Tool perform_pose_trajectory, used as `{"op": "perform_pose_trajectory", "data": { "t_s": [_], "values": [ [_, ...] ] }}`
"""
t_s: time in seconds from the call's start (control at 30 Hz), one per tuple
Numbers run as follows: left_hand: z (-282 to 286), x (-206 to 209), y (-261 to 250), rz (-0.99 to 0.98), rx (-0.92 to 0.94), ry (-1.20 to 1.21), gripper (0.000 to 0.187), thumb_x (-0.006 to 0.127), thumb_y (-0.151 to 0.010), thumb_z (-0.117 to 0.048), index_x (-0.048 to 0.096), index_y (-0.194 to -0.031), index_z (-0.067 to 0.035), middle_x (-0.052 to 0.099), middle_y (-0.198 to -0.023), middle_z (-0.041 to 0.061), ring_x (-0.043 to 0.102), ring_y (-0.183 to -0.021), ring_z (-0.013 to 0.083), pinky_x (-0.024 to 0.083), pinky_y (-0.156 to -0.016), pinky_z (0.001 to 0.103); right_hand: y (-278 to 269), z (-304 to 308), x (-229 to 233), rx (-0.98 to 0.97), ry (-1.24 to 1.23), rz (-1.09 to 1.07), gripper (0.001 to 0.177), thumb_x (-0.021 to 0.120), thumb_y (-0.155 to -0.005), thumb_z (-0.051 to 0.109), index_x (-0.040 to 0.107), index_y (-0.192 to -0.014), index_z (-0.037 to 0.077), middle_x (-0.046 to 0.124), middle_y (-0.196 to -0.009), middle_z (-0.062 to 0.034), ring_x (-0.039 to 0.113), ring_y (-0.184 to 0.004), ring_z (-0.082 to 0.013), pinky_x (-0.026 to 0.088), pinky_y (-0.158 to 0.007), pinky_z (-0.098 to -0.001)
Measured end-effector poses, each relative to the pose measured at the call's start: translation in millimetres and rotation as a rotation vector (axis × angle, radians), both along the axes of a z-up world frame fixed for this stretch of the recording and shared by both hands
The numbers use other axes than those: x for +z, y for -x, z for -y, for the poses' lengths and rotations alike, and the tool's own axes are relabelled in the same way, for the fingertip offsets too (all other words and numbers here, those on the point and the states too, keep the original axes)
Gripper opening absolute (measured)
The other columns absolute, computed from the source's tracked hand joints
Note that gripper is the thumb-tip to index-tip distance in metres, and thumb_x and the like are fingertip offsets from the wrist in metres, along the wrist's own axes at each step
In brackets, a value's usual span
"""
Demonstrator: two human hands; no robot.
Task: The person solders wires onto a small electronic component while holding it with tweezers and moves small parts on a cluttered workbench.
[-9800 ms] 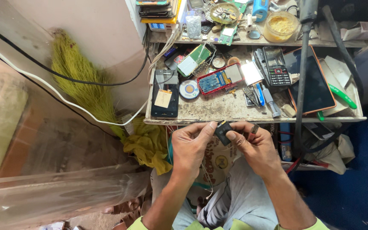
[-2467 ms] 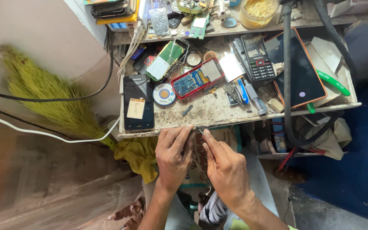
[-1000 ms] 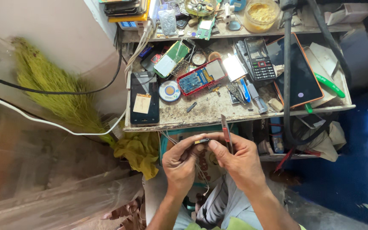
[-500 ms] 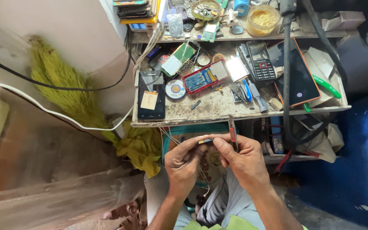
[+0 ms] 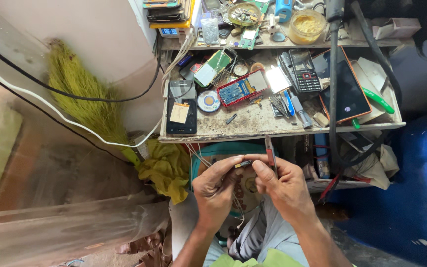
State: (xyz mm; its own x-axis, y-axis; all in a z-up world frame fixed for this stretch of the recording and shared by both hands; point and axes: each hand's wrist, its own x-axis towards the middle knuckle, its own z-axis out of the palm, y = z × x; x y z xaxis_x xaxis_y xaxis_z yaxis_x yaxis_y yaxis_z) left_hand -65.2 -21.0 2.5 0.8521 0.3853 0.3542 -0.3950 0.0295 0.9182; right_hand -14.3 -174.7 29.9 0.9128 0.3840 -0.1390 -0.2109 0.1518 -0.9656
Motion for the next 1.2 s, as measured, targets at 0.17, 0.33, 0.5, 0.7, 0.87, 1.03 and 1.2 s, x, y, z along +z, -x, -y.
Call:
{"op": "perform_pose_trajectory", "data": {
  "t_s": [0.17, 0.33, 0.5, 0.7, 0.87, 1.03, 1.2],
  "values": [
    [-2, 5, -1, 0.013, 0.031, -0.074, 0.036, 0.065, -0.087, 0.019, 0.075, -0.116, 0.000, 0.078, -0.115, 0.011, 0.075, -0.104, 0.0131, 0.060, -0.092, 0.025, 1, 0, 7, 0.021, 0.057, 0.011, 0.037, 0.062, -0.100, 0.025, 0.073, -0.126, 0.001, 0.056, -0.066, 0.0053, 0.046, -0.058, -0.0016, 0.035, -0.052, -0.0189],
    [1, -3, -2, -0.040, -0.044, 0.144, 0.029, 0.068, -0.090, 0.014, 0.075, -0.115, 0.002, 0.078, -0.112, 0.010, 0.073, -0.100, 0.0118, 0.059, -0.089, 0.024, 2, 0, 6, -0.006, 0.064, 0.053, 0.031, 0.066, -0.098, 0.019, 0.076, -0.121, 0.000, 0.062, -0.073, 0.0038, 0.051, -0.061, -0.0027, 0.040, -0.053, -0.0199],
    [4, -12, -1, -0.169, -0.073, 0.275, 0.023, 0.075, -0.093, 0.004, 0.075, -0.116, 0.006, 0.077, -0.101, 0.007, 0.069, -0.089, 0.0085, 0.057, -0.080, 0.022, 2, 2, -2, -0.057, 0.094, 0.068, 0.026, 0.070, -0.094, 0.014, 0.077, -0.115, 0.000, 0.066, -0.074, 0.0028, 0.051, -0.060, -0.0027, 0.039, -0.051, -0.0203],
    [4, -10, 2, -0.181, -0.159, 0.420, 0.027, 0.074, -0.093, 0.001, 0.072, -0.118, 0.009, 0.077, -0.103, 0.008, 0.070, -0.089, 0.0087, 0.058, -0.079, 0.023, 0, 6, -5, -0.080, 0.115, 0.032, 0.025, 0.073, -0.093, 0.013, 0.079, -0.113, 0.000, 0.063, -0.071, 0.0041, 0.046, -0.057, -0.0018, 0.034, -0.049, -0.0194],
    [3, -3, 2, -0.217, -0.199, 0.491, 0.026, 0.072, -0.093, -0.001, 0.071, -0.117, 0.007, 0.077, -0.102, 0.010, 0.073, -0.087, 0.0120, 0.063, -0.073, 0.028, 1, 4, -5, -0.085, 0.119, 0.019, 0.025, 0.074, -0.092, 0.013, 0.079, -0.113, 0.000, 0.062, -0.070, 0.0043, 0.045, -0.056, -0.0017, 0.033, -0.048, -0.0197],
    [0, 1, 3, -0.247, -0.219, 0.500, 0.026, 0.071, -0.095, -0.005, 0.072, -0.118, 0.008, 0.077, -0.102, 0.012, 0.074, -0.086, 0.0143, 0.065, -0.070, 0.030, 0, 4, -5, -0.077, 0.128, 0.020, 0.026, 0.074, -0.092, 0.014, 0.078, -0.113, -0.001, 0.061, -0.069, 0.0043, 0.045, -0.056, -0.0017, 0.033, -0.048, -0.0199],
    [-1, -3, 1, -0.219, -0.246, 0.565, 0.027, 0.072, -0.094, -0.005, 0.071, -0.118, 0.007, 0.077, -0.105, 0.011, 0.073, -0.087, 0.0140, 0.065, -0.075, 0.031, -1, 4, -4, -0.062, 0.131, 0.035, 0.027, 0.074, -0.092, 0.014, 0.078, -0.114, -0.001, 0.062, -0.070, 0.0040, 0.046, -0.057, -0.0017, 0.034, -0.049, -0.0196]
  ]
}}
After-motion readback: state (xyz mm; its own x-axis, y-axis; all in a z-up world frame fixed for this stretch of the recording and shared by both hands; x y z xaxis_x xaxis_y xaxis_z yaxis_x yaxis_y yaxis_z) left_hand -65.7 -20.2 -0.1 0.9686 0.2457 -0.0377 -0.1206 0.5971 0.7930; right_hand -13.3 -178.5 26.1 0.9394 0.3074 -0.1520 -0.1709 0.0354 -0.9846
